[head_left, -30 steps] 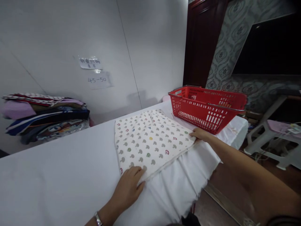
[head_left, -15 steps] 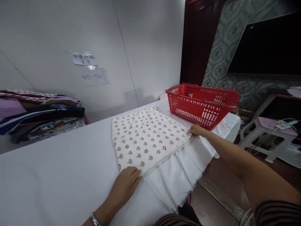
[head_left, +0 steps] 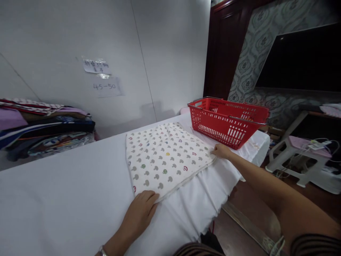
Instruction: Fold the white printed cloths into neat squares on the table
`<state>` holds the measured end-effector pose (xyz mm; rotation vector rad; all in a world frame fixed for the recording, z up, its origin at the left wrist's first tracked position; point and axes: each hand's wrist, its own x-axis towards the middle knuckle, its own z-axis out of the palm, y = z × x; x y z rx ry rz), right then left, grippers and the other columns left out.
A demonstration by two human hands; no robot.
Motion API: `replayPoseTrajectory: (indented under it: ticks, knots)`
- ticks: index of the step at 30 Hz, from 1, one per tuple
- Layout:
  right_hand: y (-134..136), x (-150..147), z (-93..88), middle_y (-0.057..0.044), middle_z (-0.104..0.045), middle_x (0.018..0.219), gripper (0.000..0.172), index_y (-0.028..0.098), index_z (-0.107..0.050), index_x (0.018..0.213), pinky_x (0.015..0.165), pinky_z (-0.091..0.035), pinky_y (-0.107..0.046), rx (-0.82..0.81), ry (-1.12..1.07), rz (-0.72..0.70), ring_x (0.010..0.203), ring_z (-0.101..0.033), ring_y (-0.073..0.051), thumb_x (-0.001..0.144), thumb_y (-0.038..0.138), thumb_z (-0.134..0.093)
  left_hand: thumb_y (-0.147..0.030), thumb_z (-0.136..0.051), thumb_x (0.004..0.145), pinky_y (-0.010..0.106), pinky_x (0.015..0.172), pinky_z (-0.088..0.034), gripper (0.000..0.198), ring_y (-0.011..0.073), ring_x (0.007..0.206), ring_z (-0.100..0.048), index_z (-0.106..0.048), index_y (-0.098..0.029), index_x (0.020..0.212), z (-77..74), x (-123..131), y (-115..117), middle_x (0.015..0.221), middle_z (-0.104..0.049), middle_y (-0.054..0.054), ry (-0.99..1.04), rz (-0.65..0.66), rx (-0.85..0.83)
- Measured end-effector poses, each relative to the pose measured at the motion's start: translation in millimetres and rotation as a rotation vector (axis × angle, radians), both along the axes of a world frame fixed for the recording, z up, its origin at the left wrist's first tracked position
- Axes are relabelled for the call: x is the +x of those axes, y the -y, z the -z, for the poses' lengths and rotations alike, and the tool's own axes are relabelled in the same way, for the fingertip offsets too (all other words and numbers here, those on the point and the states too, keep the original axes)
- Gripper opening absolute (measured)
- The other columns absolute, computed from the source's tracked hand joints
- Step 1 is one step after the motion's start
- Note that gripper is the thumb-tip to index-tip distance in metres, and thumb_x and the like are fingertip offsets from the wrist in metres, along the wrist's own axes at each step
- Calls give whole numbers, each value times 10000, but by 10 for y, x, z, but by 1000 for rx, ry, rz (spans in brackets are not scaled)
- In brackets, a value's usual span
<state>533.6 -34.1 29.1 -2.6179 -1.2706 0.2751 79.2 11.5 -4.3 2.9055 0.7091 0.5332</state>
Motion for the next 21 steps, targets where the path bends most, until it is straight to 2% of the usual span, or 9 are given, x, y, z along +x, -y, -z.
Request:
replayPoseTrajectory:
  ticks: [7,12,17,21]
  knots:
    - [-7,3,65,-73,-667,824,159,146,-656,745,609,-381,-217,17,-26,8,780,-592,-174,711,295,-699,-225,-471,866,334,770,-482,215,194,887,-575,-601,-241,1036,15,1,-7,996,-618,36,12,-13,-24]
    - [14,12,14,-50,-653,713,184,124,-650,771,530,-375,-195,47,-97,73,624,-574,-124,794,300,-602,-208,-468,859,342,773,-482,231,200,896,-575,-601,-233,1046,35,-11,-5,997,-618,42,34,-9,-5]
    - [19,-2,45,-31,-606,562,176,117,-652,773,486,-377,-215,-3,-163,123,474,-535,-122,777,285,-599,-201,-449,864,345,767,-476,231,197,887,-572,-599,-228,1038,14,0,11,990,-620,46,24,-11,-13]
    - [-33,-8,59,-24,-560,472,155,126,-651,666,498,-392,-233,-59,-199,126,450,-535,-140,749,250,-611,-179,-452,841,358,779,-465,243,203,896,-568,-603,-227,1026,-3,-4,19,998,-621,52,14,-33,-24]
